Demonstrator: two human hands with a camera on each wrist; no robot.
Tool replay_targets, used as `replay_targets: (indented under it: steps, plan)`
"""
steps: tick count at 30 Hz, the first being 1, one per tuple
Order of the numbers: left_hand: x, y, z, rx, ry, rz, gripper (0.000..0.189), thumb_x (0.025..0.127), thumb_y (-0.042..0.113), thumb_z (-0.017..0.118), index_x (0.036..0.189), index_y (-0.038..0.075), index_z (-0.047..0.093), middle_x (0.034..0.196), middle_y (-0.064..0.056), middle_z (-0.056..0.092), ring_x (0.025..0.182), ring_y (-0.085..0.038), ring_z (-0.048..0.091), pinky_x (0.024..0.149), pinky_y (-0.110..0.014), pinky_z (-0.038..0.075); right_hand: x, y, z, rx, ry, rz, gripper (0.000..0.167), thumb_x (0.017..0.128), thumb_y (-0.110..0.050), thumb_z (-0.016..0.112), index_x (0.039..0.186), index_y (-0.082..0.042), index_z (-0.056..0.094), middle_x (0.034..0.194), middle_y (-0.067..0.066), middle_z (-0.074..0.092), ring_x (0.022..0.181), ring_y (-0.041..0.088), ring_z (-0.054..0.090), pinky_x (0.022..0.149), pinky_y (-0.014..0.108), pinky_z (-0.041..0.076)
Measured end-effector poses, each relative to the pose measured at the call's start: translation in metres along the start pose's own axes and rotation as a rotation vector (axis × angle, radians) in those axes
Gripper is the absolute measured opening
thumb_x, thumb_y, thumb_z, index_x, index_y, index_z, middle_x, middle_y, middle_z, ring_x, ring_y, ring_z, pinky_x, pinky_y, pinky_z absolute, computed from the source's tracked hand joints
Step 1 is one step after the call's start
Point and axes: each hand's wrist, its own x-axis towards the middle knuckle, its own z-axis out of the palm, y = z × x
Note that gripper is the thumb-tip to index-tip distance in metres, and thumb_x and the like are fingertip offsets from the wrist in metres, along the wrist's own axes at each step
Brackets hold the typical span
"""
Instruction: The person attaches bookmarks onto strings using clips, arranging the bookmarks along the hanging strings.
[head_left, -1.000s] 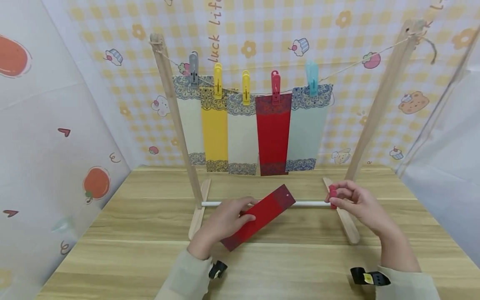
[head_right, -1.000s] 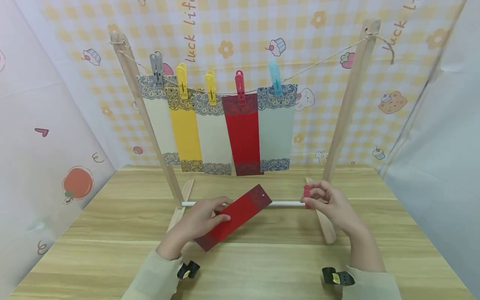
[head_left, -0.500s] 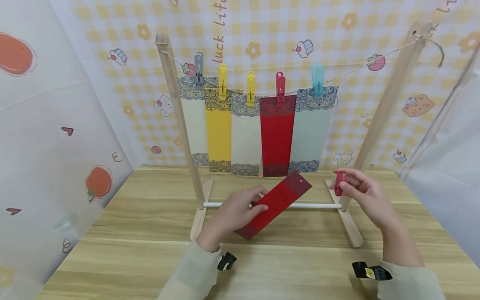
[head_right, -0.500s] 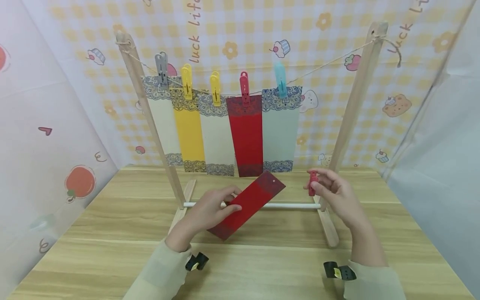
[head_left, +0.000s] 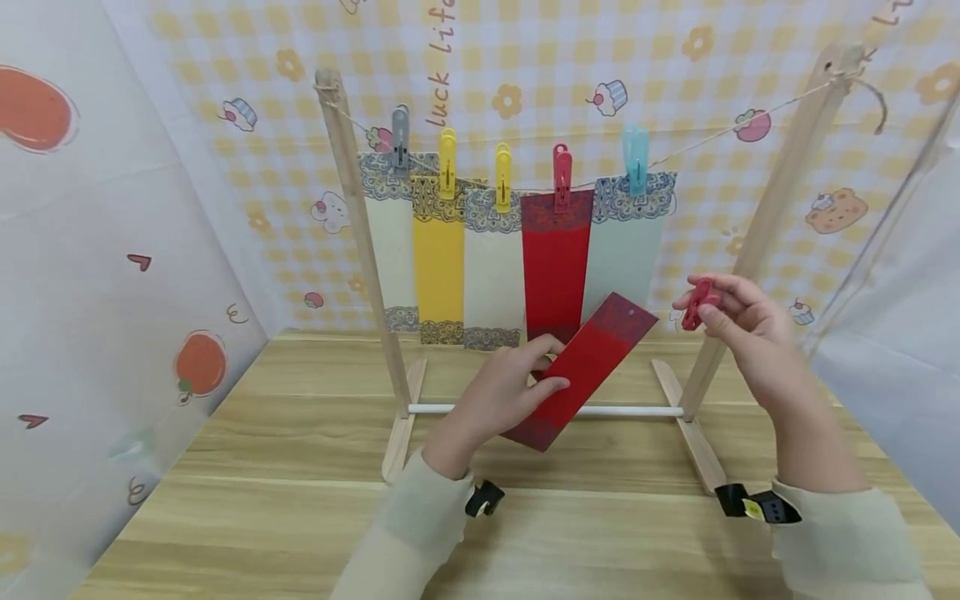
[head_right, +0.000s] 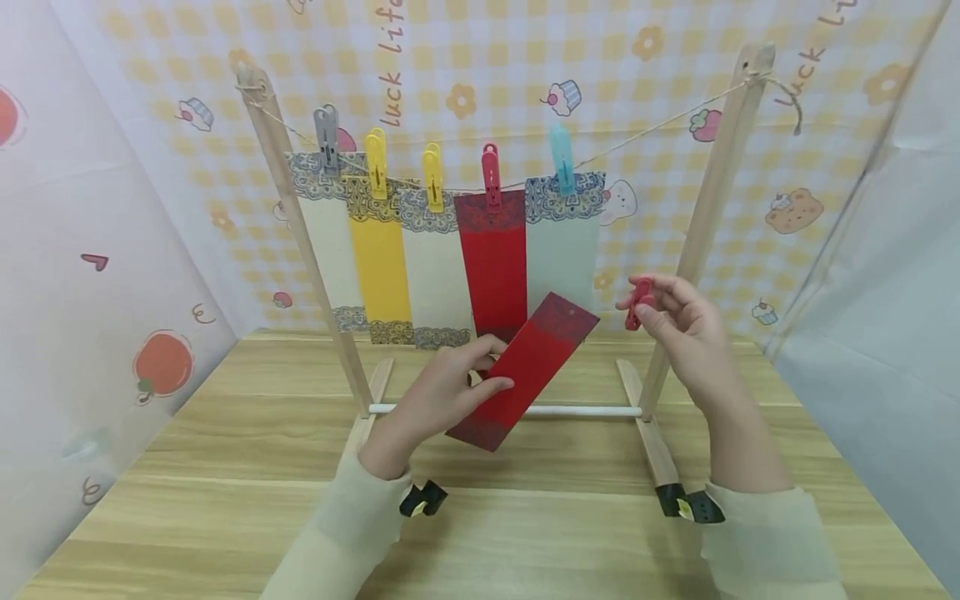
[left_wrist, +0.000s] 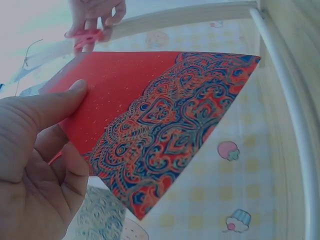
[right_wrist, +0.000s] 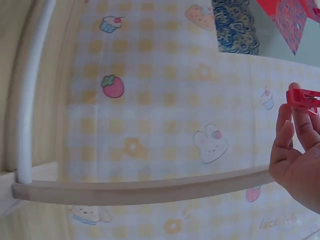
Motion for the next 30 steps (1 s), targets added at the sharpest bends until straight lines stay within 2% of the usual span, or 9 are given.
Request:
replay_targets:
  steps: [7,15,18,22,24,30]
  plan:
    - [0.014,0.007,0.001,0.005,0.058,0.089,0.027,0.091,0.016,0.073,0.114,0.007,0.061,0.1,-0.006,0.076,0.097,-0.018,0.074,0.08,-0.019,0.056,0.014,-0.018,0.006,0.027,0.022,-0.058,0.032,0.098,0.006,0.053,0.129,0.0,0.059,0.105,-0.001,0.075,0.094,0.007,0.069,0.081,0.013,0.052]
    - [0.029,0.017,0.0,-0.008,0.083,0.127,0.027,0.091,0.015,0.073,0.113,0.007,0.059,0.103,-0.006,0.075,0.097,-0.017,0.073,0.084,-0.021,0.056,0.027,-0.04,0.007,-0.031,0.066,-0.122,0.035,0.093,0.013,0.056,0.124,-0.001,0.065,0.106,0.0,0.073,0.095,0.008,0.067,0.082,0.012,0.054]
    - [0.033,0.02,0.0,-0.029,0.09,0.141,0.025,0.09,0.013,0.073,0.11,0.007,0.058,0.099,-0.006,0.074,0.088,-0.014,0.072,0.078,-0.016,0.055,0.03,-0.048,0.008,-0.013,0.09,-0.165,0.033,0.092,0.013,0.057,0.122,0.003,0.065,0.102,0.002,0.073,0.092,0.009,0.066,0.081,0.012,0.053]
    - [0.038,0.024,0.001,-0.057,0.113,0.153,0.025,0.09,0.012,0.073,0.11,0.006,0.058,0.1,-0.007,0.074,0.086,-0.014,0.072,0.076,-0.013,0.054,0.036,-0.059,0.009,0.011,0.127,-0.211,0.032,0.091,0.014,0.059,0.122,0.006,0.064,0.099,0.004,0.073,0.089,0.011,0.064,0.074,0.012,0.052]
    - [0.04,0.025,0.002,-0.081,0.129,0.157,0.026,0.09,0.011,0.073,0.111,0.005,0.058,0.105,-0.009,0.074,0.093,-0.018,0.073,0.081,-0.015,0.055,0.04,-0.064,0.009,0.022,0.153,-0.229,0.032,0.09,0.013,0.06,0.121,0.007,0.065,0.098,0.004,0.073,0.087,0.012,0.063,0.069,0.013,0.051]
    - [0.045,0.029,0.002,-0.114,0.173,0.164,0.025,0.089,0.009,0.073,0.109,0.004,0.058,0.101,-0.009,0.073,0.094,-0.019,0.073,0.083,-0.015,0.054,0.053,-0.08,0.01,0.082,0.172,-0.291,0.028,0.088,0.016,0.061,0.115,0.008,0.066,0.092,0.008,0.072,0.08,0.016,0.068,0.055,0.016,0.039]
